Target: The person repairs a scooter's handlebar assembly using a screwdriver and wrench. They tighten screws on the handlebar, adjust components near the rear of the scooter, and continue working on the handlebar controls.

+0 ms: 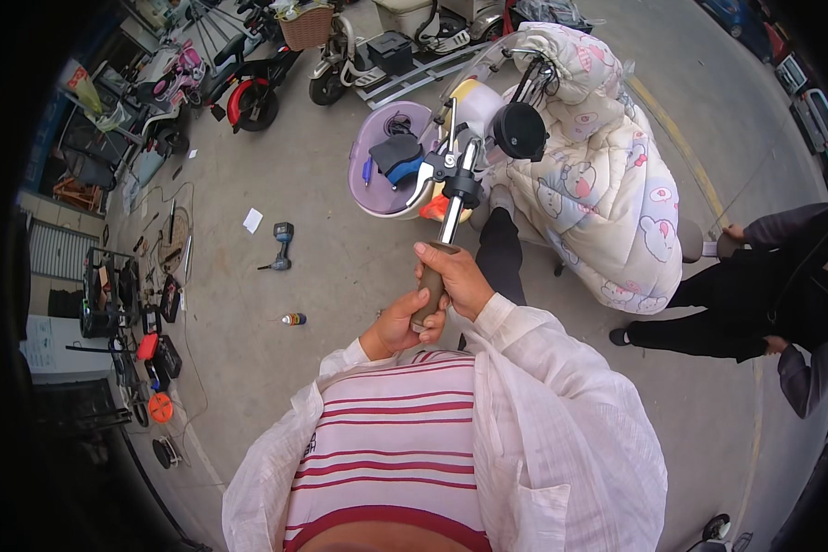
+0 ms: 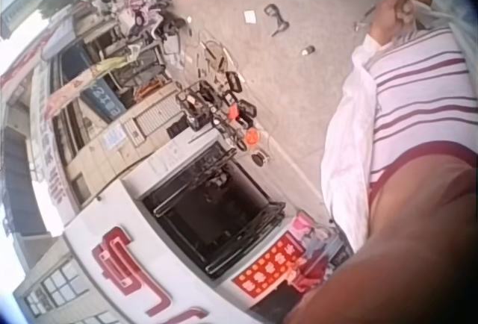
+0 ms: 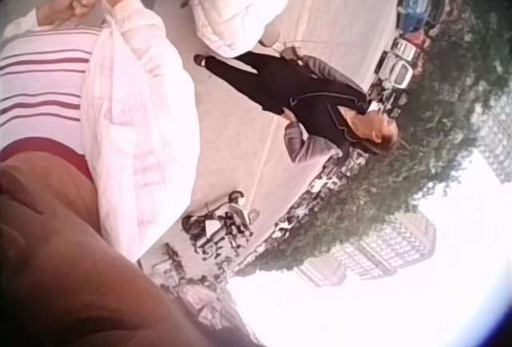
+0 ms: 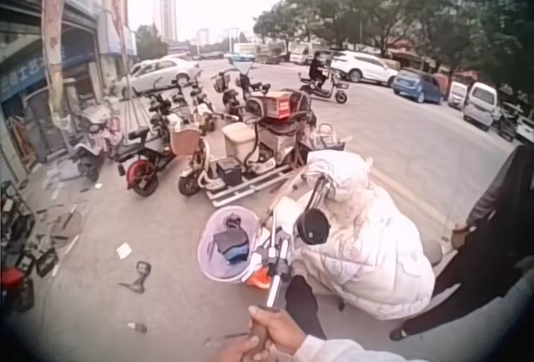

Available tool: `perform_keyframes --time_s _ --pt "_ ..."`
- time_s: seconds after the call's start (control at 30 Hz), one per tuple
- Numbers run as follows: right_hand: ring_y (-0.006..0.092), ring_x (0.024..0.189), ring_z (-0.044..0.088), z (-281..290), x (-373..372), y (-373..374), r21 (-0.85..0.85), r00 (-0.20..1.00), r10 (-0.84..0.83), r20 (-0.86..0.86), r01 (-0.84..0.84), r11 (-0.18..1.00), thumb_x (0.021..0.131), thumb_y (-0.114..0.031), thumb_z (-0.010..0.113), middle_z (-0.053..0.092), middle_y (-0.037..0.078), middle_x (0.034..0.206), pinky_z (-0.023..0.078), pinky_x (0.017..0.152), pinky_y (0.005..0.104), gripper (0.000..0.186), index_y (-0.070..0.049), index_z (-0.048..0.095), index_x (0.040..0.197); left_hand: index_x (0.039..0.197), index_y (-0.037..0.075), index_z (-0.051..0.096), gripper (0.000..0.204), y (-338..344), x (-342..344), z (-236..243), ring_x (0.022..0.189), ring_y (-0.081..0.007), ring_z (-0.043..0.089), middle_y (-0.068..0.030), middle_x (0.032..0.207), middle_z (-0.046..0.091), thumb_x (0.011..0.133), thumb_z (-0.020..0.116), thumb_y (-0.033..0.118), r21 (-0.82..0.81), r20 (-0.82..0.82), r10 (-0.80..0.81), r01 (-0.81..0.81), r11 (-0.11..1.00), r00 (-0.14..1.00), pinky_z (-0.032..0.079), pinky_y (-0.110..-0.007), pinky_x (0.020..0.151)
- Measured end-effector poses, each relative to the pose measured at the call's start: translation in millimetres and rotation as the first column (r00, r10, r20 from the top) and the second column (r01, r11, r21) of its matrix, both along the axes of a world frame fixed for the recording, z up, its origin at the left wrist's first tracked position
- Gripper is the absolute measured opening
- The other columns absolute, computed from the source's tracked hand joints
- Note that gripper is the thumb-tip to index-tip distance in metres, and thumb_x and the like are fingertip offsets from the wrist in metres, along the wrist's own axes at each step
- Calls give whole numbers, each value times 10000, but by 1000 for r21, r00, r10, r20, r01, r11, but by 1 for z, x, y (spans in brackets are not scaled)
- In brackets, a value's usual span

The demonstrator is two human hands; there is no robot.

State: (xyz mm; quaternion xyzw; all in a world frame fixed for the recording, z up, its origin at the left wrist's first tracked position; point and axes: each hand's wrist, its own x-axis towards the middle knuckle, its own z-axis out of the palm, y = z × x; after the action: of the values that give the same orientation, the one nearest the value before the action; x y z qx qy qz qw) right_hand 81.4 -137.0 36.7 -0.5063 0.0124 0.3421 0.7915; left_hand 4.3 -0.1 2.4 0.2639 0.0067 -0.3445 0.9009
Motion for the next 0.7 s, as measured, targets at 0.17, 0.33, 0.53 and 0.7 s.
perform_keyframes --time_s 0.17,0.33,0.53,0.7 --pt "90 559 556 5 -2 1 3 1000 -8 0 8 1000 917 -384 645 603 33 715 410 443 213 350 -55 599 806 1029 52 497 357 0 -2 0 517 -124 463 -14 717 487 1002 478 407 -1 -19 3 -3 1000 1000 411 -225 509" --pt "91 564 557 5 -3 1 6 1000 -7 4 7 1000 918 -379 644 603 32 714 413 448 214 346 -55 598 805 1030 53 492 361 0 -4 -1 521 -122 465 -12 718 491 1003 475 412 2 -18 -2 2 1000 1000 411 -223 513" --pt "89 549 549 3 -5 0 1 1000 -4 2 4 1000 921 -380 639 602 33 711 402 429 218 347 -55 598 806 1034 56 488 401 1 -6 -1 524 -123 462 -8 715 488 986 487 454 26 -18 -11 12 1000 1000 408 -229 517" --pt "83 509 527 4 -4 2 -6 1000 -13 4 13 1000 924 -386 632 599 31 703 377 390 225 355 -55 597 801 1045 59 490 470 2 -4 -3 528 -126 454 -4 704 481 954 513 519 76 13 -24 23 997 1000 405 -243 521"
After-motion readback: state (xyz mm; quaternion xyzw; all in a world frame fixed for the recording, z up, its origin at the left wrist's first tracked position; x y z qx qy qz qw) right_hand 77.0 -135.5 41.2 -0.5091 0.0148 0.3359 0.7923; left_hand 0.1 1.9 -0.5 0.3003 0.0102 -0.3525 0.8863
